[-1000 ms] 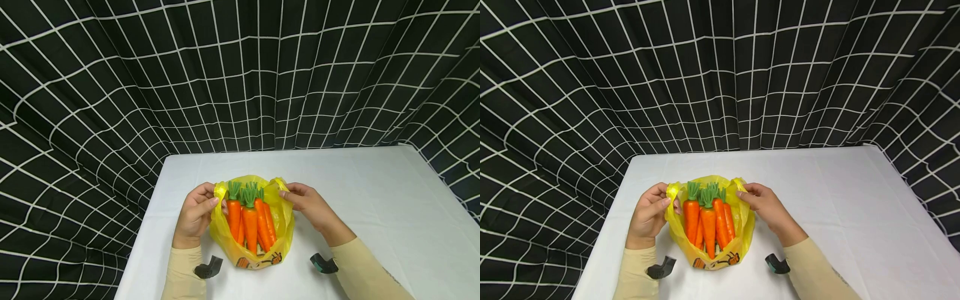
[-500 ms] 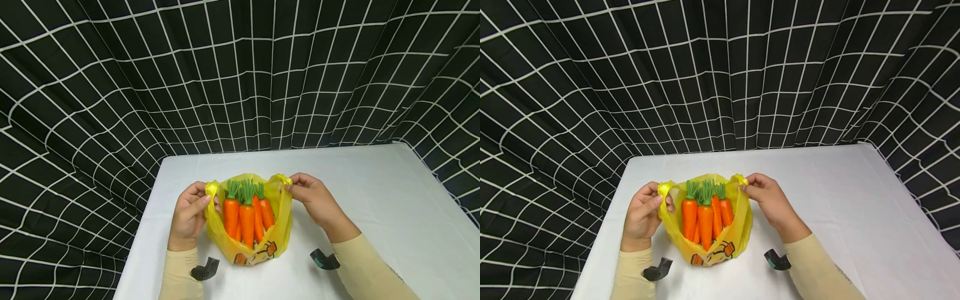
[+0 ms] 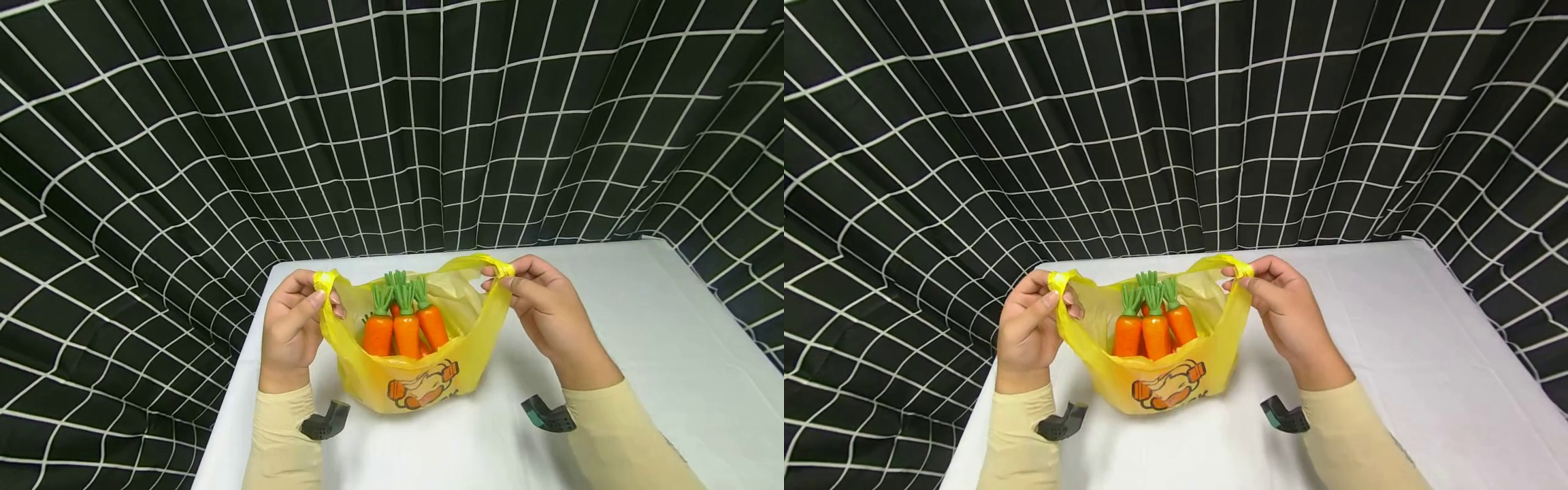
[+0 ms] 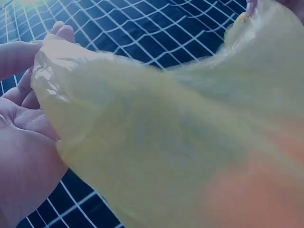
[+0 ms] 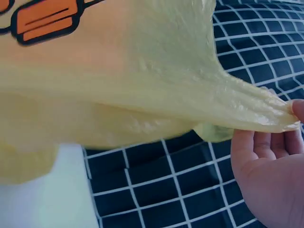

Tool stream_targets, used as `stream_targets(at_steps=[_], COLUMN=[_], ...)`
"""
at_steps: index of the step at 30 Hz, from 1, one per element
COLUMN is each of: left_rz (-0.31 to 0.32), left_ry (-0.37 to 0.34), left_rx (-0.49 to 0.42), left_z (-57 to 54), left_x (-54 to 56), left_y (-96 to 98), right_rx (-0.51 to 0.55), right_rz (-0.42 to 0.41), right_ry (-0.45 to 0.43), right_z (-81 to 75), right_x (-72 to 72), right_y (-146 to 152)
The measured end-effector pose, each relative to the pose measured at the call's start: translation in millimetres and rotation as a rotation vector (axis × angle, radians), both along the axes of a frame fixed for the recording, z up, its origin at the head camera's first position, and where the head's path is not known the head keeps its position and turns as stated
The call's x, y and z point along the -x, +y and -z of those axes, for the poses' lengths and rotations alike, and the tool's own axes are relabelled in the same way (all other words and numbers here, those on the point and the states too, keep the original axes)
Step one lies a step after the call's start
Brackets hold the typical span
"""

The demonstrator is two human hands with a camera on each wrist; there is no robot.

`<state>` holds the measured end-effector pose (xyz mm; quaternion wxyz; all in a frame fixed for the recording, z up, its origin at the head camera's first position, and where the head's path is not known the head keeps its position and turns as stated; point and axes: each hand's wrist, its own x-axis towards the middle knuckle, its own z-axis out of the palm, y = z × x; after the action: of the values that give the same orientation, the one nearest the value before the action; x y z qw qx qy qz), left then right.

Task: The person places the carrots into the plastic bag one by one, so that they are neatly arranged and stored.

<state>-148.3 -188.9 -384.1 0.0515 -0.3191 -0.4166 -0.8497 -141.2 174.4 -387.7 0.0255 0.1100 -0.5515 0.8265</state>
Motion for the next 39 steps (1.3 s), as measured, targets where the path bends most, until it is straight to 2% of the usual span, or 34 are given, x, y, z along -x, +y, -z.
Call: stream_targets(at_steps=[9,15,19,22,28,32,36,39], left_rz=[-0.083,-0.067,-0.063,-0.065,-0.026,-0.024,-0.043,-0.029], left_ry=[0.084,0.130,0.146,0.139,0.108,0.062,-0.007,-0.034], left_rx=[-0.046,-0.078,-0.096,-0.074,0.106,0.180,0.244,0.291], left_z=[-24.1,-34.2,-36.2,-33.1,-16.1,-8.0,-1.6,3.4], left_x=[1.3,0.7,1.9,4.2,11.6,15.3,14.0,8.9], left_y=[3.6,4.3,5.1,3.7,8.5,17.0,21.8,23.2], right_rx=[0.211,0.228,0.238,0.244,0.192,0.174,0.107,0.059], right_rz=[-0.028,-0.034,-0.018,-0.001,0.041,0.049,0.048,0.057], right_ry=[0.067,0.122,0.152,0.169,0.166,0.155,0.112,0.077], right_z=[-10.0,-14.7,-19.8,-21.7,-19.0,-15.2,-9.4,-4.9], right_x=[-3.0,-4.5,-6.2,-6.9,-8.5,-9.5,-13.2,-17.0], right_y=[14.2,19.2,22.3,24.1,29.4,32.8,35.3,37.2])
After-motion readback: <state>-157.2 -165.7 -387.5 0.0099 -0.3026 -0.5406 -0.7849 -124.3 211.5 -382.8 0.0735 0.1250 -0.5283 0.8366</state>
